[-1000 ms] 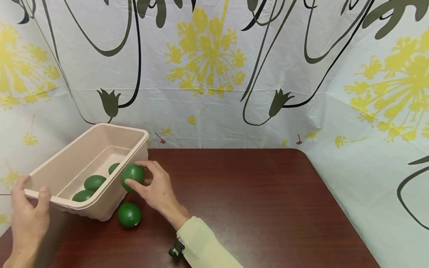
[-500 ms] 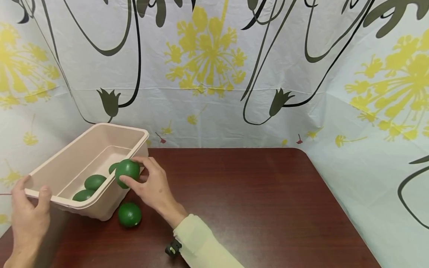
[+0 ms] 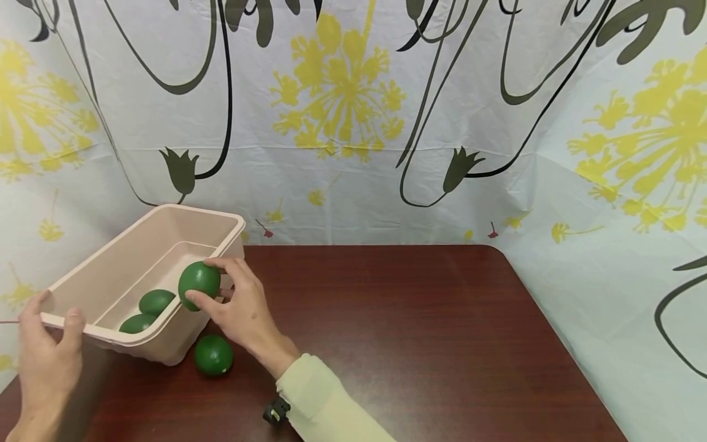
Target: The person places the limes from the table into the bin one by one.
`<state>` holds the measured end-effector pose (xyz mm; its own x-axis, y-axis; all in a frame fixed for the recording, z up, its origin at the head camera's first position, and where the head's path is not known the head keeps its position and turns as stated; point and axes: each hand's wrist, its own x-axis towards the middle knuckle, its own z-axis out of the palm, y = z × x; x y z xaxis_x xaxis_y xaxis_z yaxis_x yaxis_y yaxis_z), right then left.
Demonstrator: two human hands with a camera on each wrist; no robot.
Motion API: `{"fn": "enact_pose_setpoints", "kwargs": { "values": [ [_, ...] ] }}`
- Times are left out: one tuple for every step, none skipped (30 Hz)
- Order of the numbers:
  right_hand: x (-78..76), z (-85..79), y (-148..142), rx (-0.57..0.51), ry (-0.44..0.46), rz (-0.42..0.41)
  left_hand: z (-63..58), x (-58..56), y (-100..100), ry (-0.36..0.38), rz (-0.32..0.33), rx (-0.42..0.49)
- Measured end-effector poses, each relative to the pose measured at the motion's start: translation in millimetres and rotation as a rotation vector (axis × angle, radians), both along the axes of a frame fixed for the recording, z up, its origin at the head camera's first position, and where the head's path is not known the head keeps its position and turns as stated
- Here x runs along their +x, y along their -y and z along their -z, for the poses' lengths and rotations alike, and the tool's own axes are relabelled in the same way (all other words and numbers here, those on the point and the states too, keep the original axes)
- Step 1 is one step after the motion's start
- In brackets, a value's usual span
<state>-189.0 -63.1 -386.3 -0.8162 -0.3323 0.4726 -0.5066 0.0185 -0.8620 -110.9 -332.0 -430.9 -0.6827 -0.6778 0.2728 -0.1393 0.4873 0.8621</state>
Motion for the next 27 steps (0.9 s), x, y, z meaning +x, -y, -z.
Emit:
{"fn": "enact_pose_setpoints", "kwargs": {
  "values": [
    [0.1, 0.3, 0.2, 0.002, -0.003, 0.002, 0.1, 0.0, -0.1, -0.001, -0.001, 0.001],
    [0.1, 0.3, 0.3, 0.002, -0.005, 0.002, 0.0, 0.0, -0.3, 0.000, -0.002, 0.004],
    [0.0, 0.3, 0.5, 0.004, -0.011, 0.005, -0.1, -0.1, -0.5, 0.001, -0.004, 0.006],
    [-0.2, 0.2, 0.9, 0.003, -0.014, 0.005, 0.0, 0.1, -0.4, 0.001, -0.003, 0.006],
    [-0.3, -0.2, 1.4, 0.002, -0.015, 0.004, -0.1, 0.1, -0.5, 0.001, -0.005, 0.007],
    [-0.4, -0.8, 2.0, -0.001, -0.014, 0.001, -0.4, 0.3, -0.5, 0.001, -0.003, 0.008],
    [-0.3, -1.4, 2.6, 0.000, -0.015, 0.001, -0.6, 0.4, -0.5, 0.000, -0.003, 0.008],
    [-0.3, -2.0, 3.4, -0.003, -0.011, -0.002, -0.6, 0.5, -0.4, -0.001, -0.002, 0.007],
    [-0.1, -2.5, 4.0, -0.004, -0.006, -0.003, -0.5, 0.6, -0.3, -0.002, -0.002, 0.006],
    [0.1, -3.0, 4.7, -0.008, 0.001, -0.006, -0.4, 0.7, -0.4, -0.003, -0.001, 0.005],
    [0.4, -3.4, 5.3, -0.010, 0.006, -0.007, -0.3, 0.9, -0.5, -0.003, -0.002, 0.005],
    [0.7, -3.8, 5.8, -0.013, 0.009, -0.009, -0.3, 1.0, -0.5, -0.004, -0.002, 0.004],
    [0.9, -3.8, 6.3, -0.011, 0.009, -0.008, -0.3, 1.1, -0.6, -0.004, -0.002, 0.004],
    [1.0, -3.9, 6.7, -0.013, 0.011, -0.008, -0.3, 1.2, -0.7, -0.003, -0.002, 0.004],
    [1.1, -4.0, 7.0, -0.010, 0.007, -0.005, -0.4, 1.3, -0.8, -0.004, -0.002, 0.004],
    [1.0, -4.1, 7.5, -0.010, 0.005, -0.005, -0.5, 1.3, -0.8, -0.004, -0.002, 0.003],
    [1.0, -4.2, 7.8, -0.009, 0.002, -0.005, -0.5, 1.2, -0.9, -0.004, -0.002, 0.003],
    [0.7, -4.6, 8.3, -0.007, -0.003, -0.003, -0.6, 1.1, -0.8, -0.004, -0.003, 0.002],
    [0.7, -4.8, 8.6, -0.007, -0.006, -0.002, -0.7, 1.0, -0.9, -0.003, -0.003, 0.001],
    [0.6, -5.0, 9.0, -0.009, -0.009, -0.001, -0.8, 0.9, -0.9, -0.004, -0.003, 0.000],
    [0.5, -5.4, 9.4, -0.015, -0.009, -0.001, -0.8, 0.8, -1.0, -0.004, -0.003, 0.000],
    [0.4, -5.4, 9.9, -0.018, -0.010, 0.000, -0.8, 0.7, -0.9, -0.004, -0.004, 0.000],
    [0.4, -5.5, 10.5, -0.022, -0.011, 0.002, -0.8, 0.7, -0.9, -0.003, -0.004, 0.000],
    [0.4, -5.6, 11.2, -0.026, -0.010, 0.004, -0.7, 0.7, -0.9, -0.002, -0.002, -0.001],
    [0.5, -5.5, 11.8, -0.033, -0.008, 0.003, -0.6, 0.8, -1.0, -0.002, -0.001, -0.001],
    [0.5, -5.5, 12.5, -0.038, -0.007, 0.004, -0.5, 0.9, -1.0, -0.002, 0.001, -0.002],
    [0.6, -5.5, 13.2, -0.042, -0.004, 0.003, -0.5, 1.0, -1.1, -0.001, 0.002, -0.003]
  ]
}}
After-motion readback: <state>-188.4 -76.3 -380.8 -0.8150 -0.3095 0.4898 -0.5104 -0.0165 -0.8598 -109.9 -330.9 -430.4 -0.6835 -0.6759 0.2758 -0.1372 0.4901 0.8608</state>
